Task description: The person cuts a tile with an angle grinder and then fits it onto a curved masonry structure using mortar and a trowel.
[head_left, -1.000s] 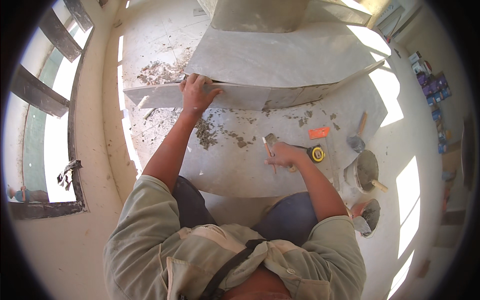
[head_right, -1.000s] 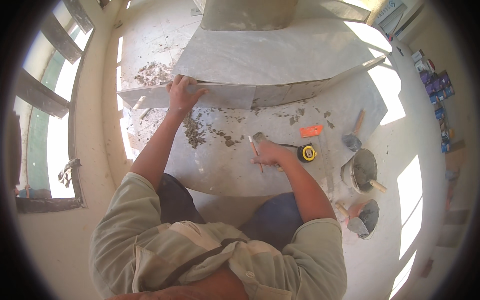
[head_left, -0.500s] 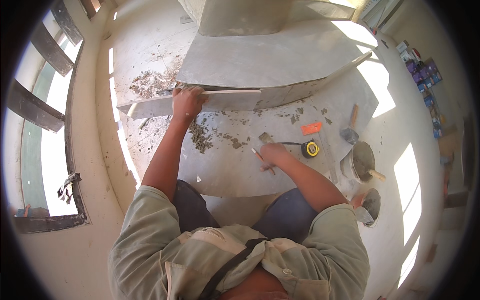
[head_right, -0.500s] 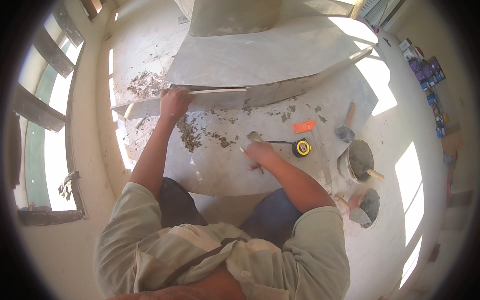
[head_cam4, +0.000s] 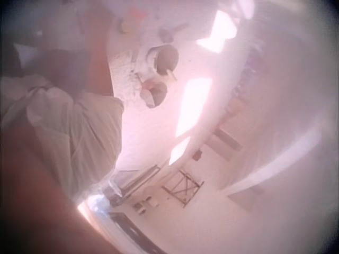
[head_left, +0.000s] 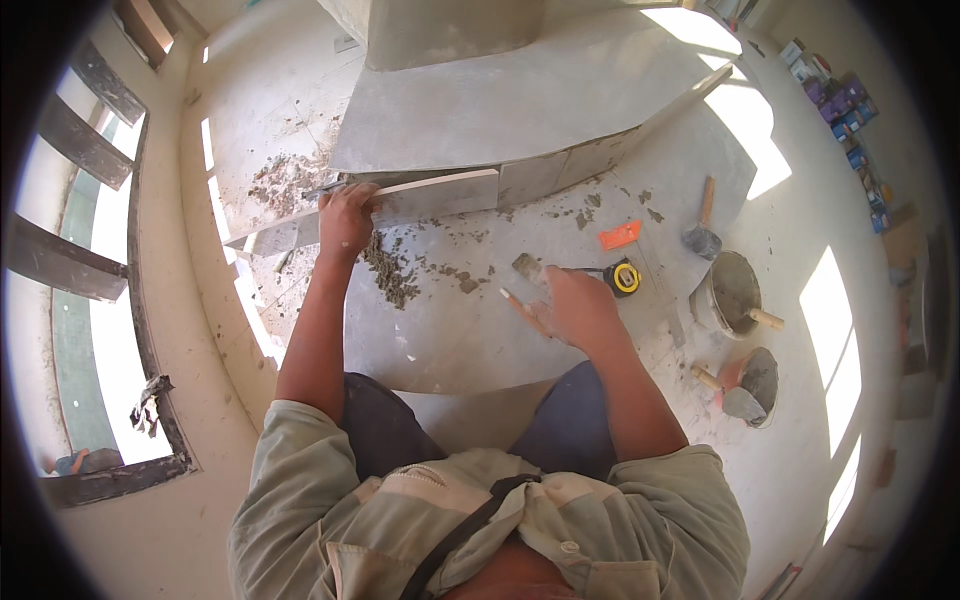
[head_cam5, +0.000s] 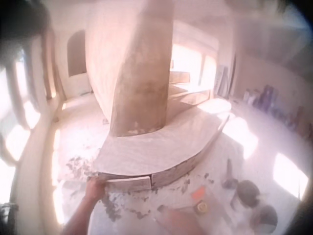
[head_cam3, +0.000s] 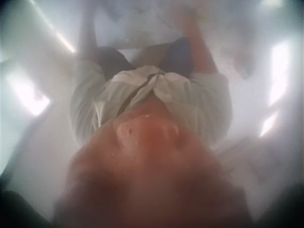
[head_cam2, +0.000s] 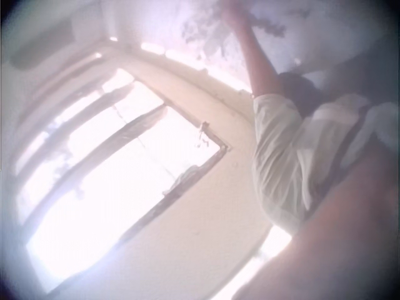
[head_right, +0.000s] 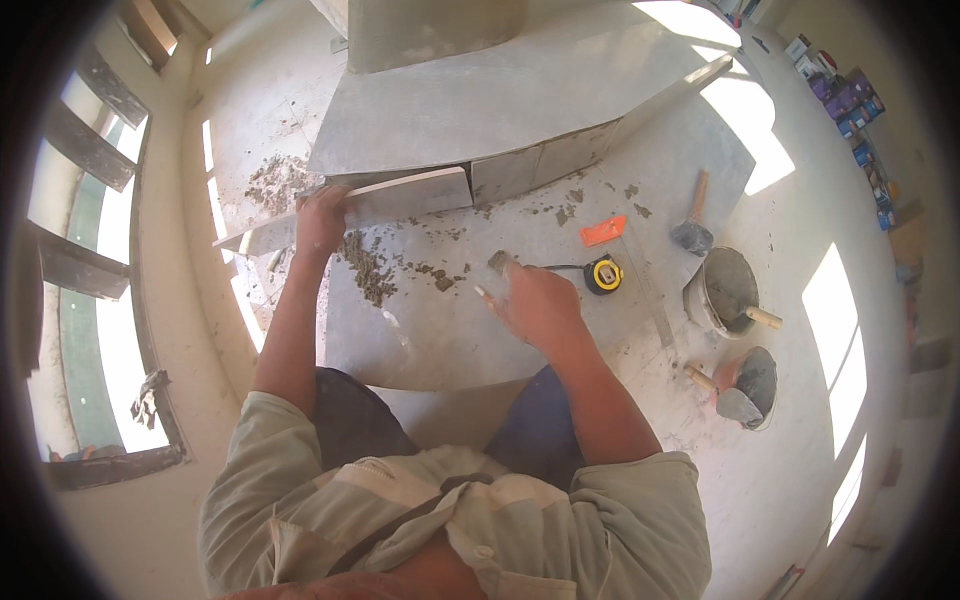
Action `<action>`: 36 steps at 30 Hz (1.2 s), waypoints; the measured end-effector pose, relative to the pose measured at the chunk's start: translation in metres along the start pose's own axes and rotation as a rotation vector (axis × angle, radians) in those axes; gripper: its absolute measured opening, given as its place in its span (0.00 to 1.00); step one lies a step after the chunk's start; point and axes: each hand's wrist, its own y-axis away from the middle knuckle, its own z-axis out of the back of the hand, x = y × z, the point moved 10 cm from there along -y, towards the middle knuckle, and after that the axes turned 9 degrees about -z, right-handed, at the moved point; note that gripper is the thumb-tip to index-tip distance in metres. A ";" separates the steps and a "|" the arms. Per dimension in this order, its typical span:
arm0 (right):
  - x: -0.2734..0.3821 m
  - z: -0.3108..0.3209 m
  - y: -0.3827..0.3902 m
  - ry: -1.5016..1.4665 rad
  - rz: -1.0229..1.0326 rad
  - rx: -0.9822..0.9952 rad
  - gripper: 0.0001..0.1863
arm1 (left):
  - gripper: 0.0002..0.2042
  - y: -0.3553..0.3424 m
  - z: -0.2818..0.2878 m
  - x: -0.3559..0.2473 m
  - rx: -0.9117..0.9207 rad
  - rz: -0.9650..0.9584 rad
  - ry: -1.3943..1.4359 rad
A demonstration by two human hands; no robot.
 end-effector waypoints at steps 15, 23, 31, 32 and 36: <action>0.006 -0.054 0.013 -0.138 0.154 0.232 0.27 | 0.14 -0.003 0.008 -0.001 -0.036 -0.025 0.103; -0.036 -0.057 -0.024 -0.074 -0.029 0.159 0.22 | 0.15 -0.007 0.007 0.003 -0.001 -0.016 0.131; -0.184 -0.011 -0.085 -0.235 -0.466 -0.307 0.15 | 0.15 -0.007 0.018 0.001 0.083 0.010 0.132; -0.185 -0.015 -0.089 -0.202 -0.416 -0.316 0.15 | 0.15 -0.007 0.022 -0.002 0.085 0.009 0.147; -0.186 -0.032 -0.099 -0.164 -0.258 -0.293 0.15 | 0.16 -0.008 0.044 -0.030 0.191 -0.011 0.151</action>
